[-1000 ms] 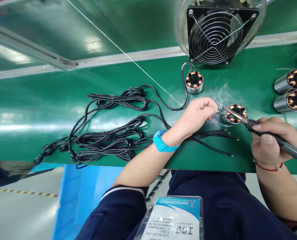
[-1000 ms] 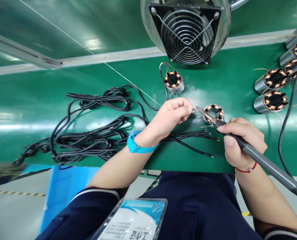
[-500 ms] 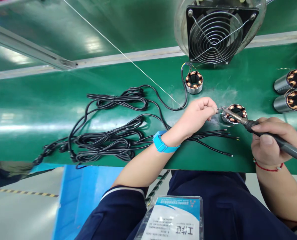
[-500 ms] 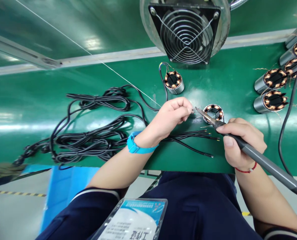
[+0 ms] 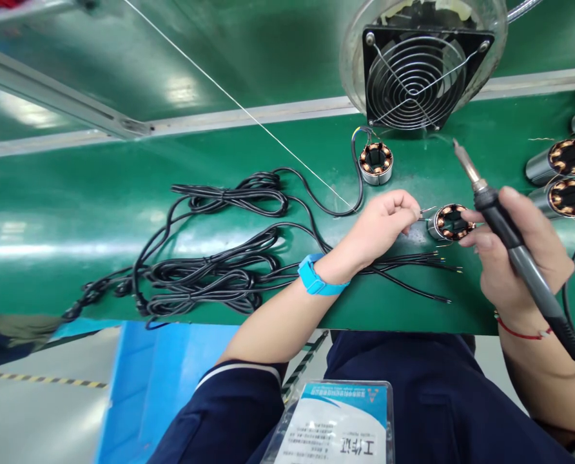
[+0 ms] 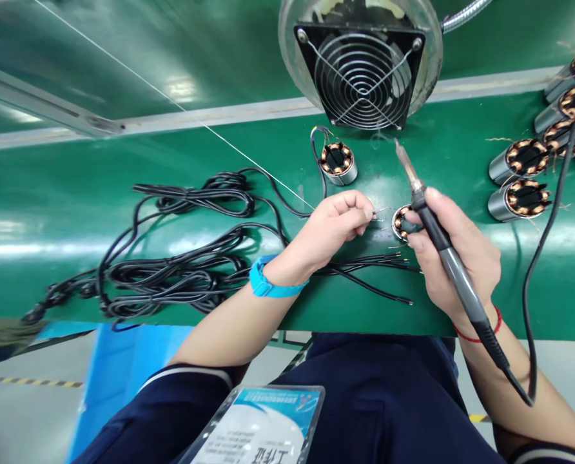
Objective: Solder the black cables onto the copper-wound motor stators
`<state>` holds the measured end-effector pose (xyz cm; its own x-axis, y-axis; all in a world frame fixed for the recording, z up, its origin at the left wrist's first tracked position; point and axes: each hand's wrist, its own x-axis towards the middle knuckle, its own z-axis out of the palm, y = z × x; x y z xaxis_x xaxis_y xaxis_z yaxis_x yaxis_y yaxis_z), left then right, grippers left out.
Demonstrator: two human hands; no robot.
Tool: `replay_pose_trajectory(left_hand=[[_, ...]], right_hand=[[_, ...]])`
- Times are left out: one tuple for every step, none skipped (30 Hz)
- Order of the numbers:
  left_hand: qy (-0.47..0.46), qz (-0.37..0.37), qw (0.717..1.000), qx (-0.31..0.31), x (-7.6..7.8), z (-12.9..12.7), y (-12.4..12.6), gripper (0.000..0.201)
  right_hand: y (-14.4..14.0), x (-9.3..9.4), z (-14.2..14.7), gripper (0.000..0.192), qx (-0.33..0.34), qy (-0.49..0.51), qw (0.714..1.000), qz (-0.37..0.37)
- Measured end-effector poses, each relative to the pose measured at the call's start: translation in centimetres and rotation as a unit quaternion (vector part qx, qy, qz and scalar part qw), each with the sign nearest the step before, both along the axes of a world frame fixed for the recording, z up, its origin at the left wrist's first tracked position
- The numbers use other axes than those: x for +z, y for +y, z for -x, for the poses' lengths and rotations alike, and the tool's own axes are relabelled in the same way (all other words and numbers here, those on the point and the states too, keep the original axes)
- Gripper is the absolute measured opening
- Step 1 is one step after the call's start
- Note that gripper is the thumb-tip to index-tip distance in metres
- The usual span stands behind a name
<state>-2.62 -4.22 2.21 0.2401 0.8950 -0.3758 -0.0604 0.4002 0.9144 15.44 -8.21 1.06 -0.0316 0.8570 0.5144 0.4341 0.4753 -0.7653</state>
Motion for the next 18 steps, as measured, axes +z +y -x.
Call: replay_pose_trajectory(left_hand=[[-0.001,-0.001,1.000,0.000,0.0,0.0,0.0,0.016],[-0.004,-0.003,1.000,-0.001,-0.1,0.0,0.0,0.016],[-0.006,-0.005,1.000,-0.002,-0.1,0.0,0.0,0.016],[-0.009,-0.007,1.000,-0.002,-0.1,0.0,0.1,0.015],[-0.011,-0.008,1.000,-0.002,-0.2,0.0,0.1,0.015],[-0.012,-0.009,1.000,-0.002,-0.2,0.0,0.1,0.015],[-0.011,-0.010,1.000,-0.002,-0.2,0.0,0.1,0.014],[-0.011,-0.010,1.000,-0.002,-0.2,0.0,0.1,0.014],[-0.011,-0.010,1.000,-0.002,-0.2,0.0,0.1,0.014],[-0.011,-0.010,1.000,-0.003,-0.2,0.0,0.1,0.014],[-0.012,-0.010,1.000,-0.004,-0.1,0.0,0.1,0.014],[-0.012,-0.010,1.000,-0.004,-0.1,0.0,0.1,0.014],[-0.012,-0.009,1.000,-0.005,-0.1,0.0,0.1,0.014],[-0.011,-0.008,1.000,-0.006,0.0,0.1,0.1,0.014],[-0.010,-0.008,1.000,-0.007,0.0,0.1,0.1,0.014],[-0.009,-0.008,1.000,-0.008,0.0,0.1,0.1,0.014],[-0.008,-0.009,1.000,-0.009,0.0,0.1,0.1,0.014],[-0.007,-0.009,1.000,-0.010,0.0,0.1,0.1,0.014]], right_hand=[[0.0,0.5,0.3,0.050,0.003,0.007,1.000,0.008],[0.0,1.0,0.5,0.050,0.005,0.009,1.000,0.012],[0.1,1.4,0.7,0.048,0.006,0.004,1.000,0.021],[0.3,1.8,0.9,0.045,0.004,-0.009,0.999,0.038],[0.4,2.1,1.1,0.042,0.004,-0.031,0.998,0.056],[0.6,2.2,1.2,0.040,0.006,-0.055,0.996,0.071],[0.8,2.1,1.3,0.040,0.011,-0.078,0.994,0.080],[1.1,1.8,1.4,0.042,0.017,-0.093,0.992,0.081],[1.3,1.3,1.4,0.046,0.022,-0.103,0.992,0.073],[1.4,0.8,1.5,0.050,0.022,-0.106,0.992,0.060],[1.5,0.2,1.5,0.052,0.018,-0.106,0.993,0.045],[1.6,-0.3,1.5,0.054,0.013,-0.103,0.994,0.033],[1.6,-0.8,1.6,0.055,0.010,-0.102,0.994,0.026],[1.5,-1.1,1.6,0.055,0.010,-0.102,0.994,0.023],[1.5,-1.4,1.6,0.055,0.012,-0.102,0.994,0.024],[1.4,-1.5,1.6,0.055,0.016,-0.099,0.995,0.026],[1.4,-1.5,1.6,0.054,0.017,-0.097,0.995,0.029],[1.3,-1.5,1.6,0.053,0.017,-0.096,0.995,0.031]])
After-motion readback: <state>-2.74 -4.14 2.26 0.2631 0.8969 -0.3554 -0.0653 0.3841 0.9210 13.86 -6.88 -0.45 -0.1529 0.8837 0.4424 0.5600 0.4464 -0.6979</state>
